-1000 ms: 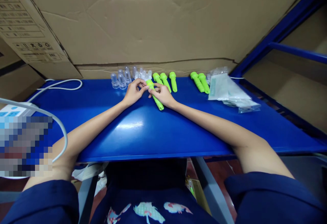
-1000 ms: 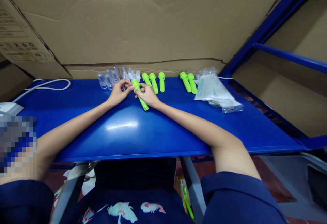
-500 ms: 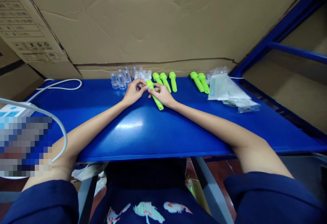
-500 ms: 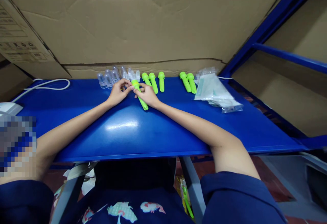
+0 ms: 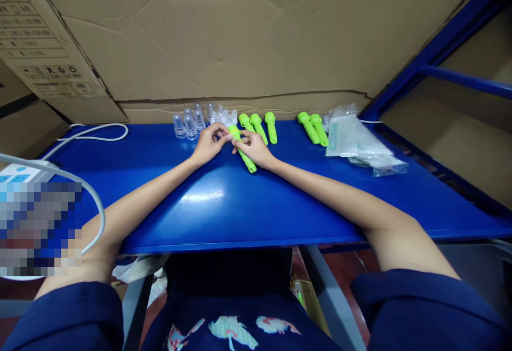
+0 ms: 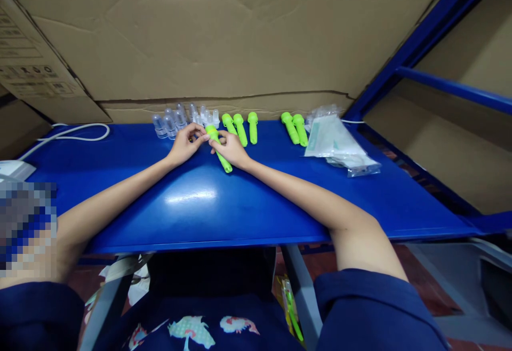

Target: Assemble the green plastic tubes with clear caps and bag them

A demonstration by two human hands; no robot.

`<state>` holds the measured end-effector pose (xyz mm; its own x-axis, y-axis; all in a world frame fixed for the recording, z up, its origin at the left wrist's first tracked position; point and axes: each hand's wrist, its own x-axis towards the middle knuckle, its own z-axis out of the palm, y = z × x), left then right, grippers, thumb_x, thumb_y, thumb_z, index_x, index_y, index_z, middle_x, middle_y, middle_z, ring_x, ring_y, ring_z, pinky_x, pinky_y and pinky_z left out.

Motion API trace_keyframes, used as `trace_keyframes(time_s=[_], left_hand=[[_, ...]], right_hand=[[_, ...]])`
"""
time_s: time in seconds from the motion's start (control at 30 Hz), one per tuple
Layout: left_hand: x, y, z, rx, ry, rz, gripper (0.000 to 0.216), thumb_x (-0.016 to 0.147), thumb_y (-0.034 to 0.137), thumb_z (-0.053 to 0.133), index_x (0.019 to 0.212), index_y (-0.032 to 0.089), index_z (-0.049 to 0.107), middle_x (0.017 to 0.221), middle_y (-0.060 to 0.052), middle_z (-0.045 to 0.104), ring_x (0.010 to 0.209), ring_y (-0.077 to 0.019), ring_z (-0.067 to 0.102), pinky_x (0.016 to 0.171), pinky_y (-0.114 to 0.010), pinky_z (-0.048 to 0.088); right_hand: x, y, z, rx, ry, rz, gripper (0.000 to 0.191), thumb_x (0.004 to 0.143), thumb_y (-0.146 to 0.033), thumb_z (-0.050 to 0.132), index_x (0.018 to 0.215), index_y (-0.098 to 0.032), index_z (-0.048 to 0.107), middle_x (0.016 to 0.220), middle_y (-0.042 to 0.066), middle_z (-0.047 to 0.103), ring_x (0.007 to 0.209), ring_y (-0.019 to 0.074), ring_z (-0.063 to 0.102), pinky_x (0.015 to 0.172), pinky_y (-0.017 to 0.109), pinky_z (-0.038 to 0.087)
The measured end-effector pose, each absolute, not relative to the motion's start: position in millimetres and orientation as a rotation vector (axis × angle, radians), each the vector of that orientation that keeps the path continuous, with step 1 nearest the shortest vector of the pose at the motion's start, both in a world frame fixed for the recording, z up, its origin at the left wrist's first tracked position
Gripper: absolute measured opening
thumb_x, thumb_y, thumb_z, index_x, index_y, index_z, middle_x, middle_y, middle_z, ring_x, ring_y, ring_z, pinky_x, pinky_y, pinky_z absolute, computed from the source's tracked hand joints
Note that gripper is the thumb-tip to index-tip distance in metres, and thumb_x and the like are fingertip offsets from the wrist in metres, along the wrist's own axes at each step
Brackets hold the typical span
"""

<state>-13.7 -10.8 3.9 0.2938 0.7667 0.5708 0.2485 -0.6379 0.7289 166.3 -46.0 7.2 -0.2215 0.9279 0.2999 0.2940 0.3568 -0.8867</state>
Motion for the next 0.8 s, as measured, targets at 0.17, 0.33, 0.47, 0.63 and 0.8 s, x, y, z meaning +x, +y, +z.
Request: trace_keyframes(time_s=[0.17,0.33,0.47,0.63,0.8], left_hand=[[-14.7,-9.6,4.1,2.051,0.894,1.301,0.021,0.083,0.036,0.071,0.087,0.017,0.062,0.084,-0.002,0.068,0.072,-0.0120,0.061,0.060,-0.023,0.040],[-12.3,-10.8,2.4,2.053,0.921,1.341,0.021,0.085,0.035,0.070,0.092,0.018,0.061,0.089,-0.003,0.068,0.074,-0.0117,0.062,0.060,-0.022,0.041],[-10.0,-14.0,2.6,2.085,0.928,1.361,0.021,0.088,0.035,0.067,0.097,0.019,0.057,0.099,-0.004,0.068,0.075,-0.0108,0.064,0.058,-0.021,0.042],[-10.2,-15.4,3.3,2.125,0.913,1.334,0.024,0.090,0.039,0.065,0.099,0.020,0.054,0.099,-0.004,0.067,0.073,-0.0111,0.064,0.058,-0.022,0.043],[-10.9,-15.8,3.8,2.130,0.909,1.321,0.025,0.090,0.041,0.065,0.096,0.020,0.054,0.096,-0.004,0.067,0.071,-0.0118,0.064,0.057,-0.022,0.044]], right_hand=[[166.2,-46.2,7.4,-1.108,-1.729,0.877,0.046,0.082,-0.054,0.068,0.104,-0.014,0.062,0.068,0.004,0.072,0.055,0.0145,0.061,0.054,0.025,0.045],[164.8,-48.5,5.2,-1.060,-1.681,0.867,0.050,0.085,-0.053,0.068,0.120,-0.022,0.049,0.069,-0.002,0.068,0.056,0.0147,0.062,0.058,0.029,0.050],[163.5,-51.9,5.8,-1.026,-1.669,0.879,0.046,0.090,-0.054,0.063,0.120,-0.027,0.041,0.073,-0.004,0.067,0.057,0.0147,0.062,0.060,0.031,0.052],[163.3,-53.4,8.0,-1.018,-1.674,0.884,0.044,0.093,-0.056,0.060,0.120,-0.028,0.040,0.076,-0.003,0.068,0.056,0.0139,0.060,0.059,0.030,0.052],[164.3,-55.0,9.1,-1.037,-1.707,0.879,0.043,0.094,-0.061,0.057,0.119,-0.028,0.043,0.078,-0.002,0.069,0.053,0.0134,0.057,0.057,0.030,0.052]])
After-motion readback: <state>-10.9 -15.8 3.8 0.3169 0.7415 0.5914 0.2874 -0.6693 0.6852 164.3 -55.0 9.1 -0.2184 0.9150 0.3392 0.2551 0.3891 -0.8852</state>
